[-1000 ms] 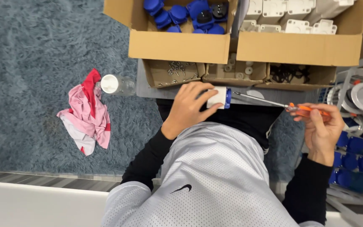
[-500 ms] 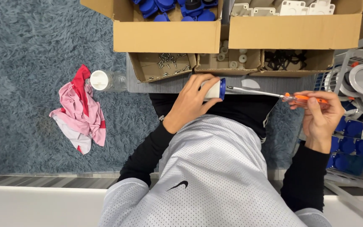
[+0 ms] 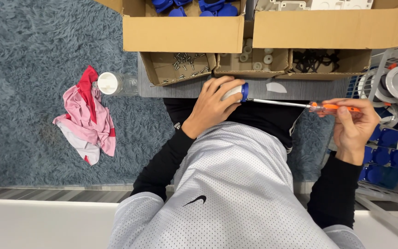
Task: Assemble electrical components by joining blue and white plastic parts using a screwdriver
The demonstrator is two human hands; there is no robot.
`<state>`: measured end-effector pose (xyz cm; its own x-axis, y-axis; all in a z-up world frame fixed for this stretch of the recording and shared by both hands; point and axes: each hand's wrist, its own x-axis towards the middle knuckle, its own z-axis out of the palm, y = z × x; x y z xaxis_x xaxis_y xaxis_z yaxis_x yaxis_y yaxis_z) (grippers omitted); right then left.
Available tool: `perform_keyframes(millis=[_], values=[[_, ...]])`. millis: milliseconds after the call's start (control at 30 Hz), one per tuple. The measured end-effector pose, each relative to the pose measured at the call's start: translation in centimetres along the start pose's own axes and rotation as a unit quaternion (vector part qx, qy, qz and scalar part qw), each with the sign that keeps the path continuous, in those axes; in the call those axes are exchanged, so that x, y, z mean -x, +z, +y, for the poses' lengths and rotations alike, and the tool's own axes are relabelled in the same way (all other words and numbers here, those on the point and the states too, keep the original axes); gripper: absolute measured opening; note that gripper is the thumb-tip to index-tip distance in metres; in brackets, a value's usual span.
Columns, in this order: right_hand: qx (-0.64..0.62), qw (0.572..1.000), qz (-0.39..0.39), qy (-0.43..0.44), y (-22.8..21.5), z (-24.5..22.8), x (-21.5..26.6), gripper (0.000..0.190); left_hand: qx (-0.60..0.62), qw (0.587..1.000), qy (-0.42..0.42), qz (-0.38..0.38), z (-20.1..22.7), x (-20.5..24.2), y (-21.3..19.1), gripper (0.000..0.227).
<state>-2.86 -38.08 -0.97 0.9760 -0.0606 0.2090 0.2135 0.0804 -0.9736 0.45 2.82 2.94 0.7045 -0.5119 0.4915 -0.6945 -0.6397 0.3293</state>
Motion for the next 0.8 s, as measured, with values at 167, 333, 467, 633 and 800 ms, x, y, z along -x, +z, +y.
perform_keyframes(millis=[167,333,467,633,800], values=[[0.01,1.0,-0.012,0.005,0.3,-0.1,0.1,0.019,0.025,0.999,-0.012,0.025,0.3,-0.2,0.3,0.024],[0.016,0.999,-0.028,0.011,0.0,0.3,0.3,0.017,0.018,1.0,-0.015,0.013,-0.1,0.1,0.9,0.019],[0.013,1.0,-0.001,0.017,-0.3,1.4,0.8,0.027,0.026,0.999,-0.008,0.042,-0.3,0.0,1.2,0.021],[0.016,0.999,0.006,0.04,-0.6,2.2,1.0,0.02,0.03,0.997,-0.015,0.073,-0.2,0.2,1.8,0.021],[0.004,0.999,0.014,0.047,-0.5,2.3,0.9,0.014,0.052,0.995,-0.017,0.086,-0.1,0.3,2.3,0.021]])
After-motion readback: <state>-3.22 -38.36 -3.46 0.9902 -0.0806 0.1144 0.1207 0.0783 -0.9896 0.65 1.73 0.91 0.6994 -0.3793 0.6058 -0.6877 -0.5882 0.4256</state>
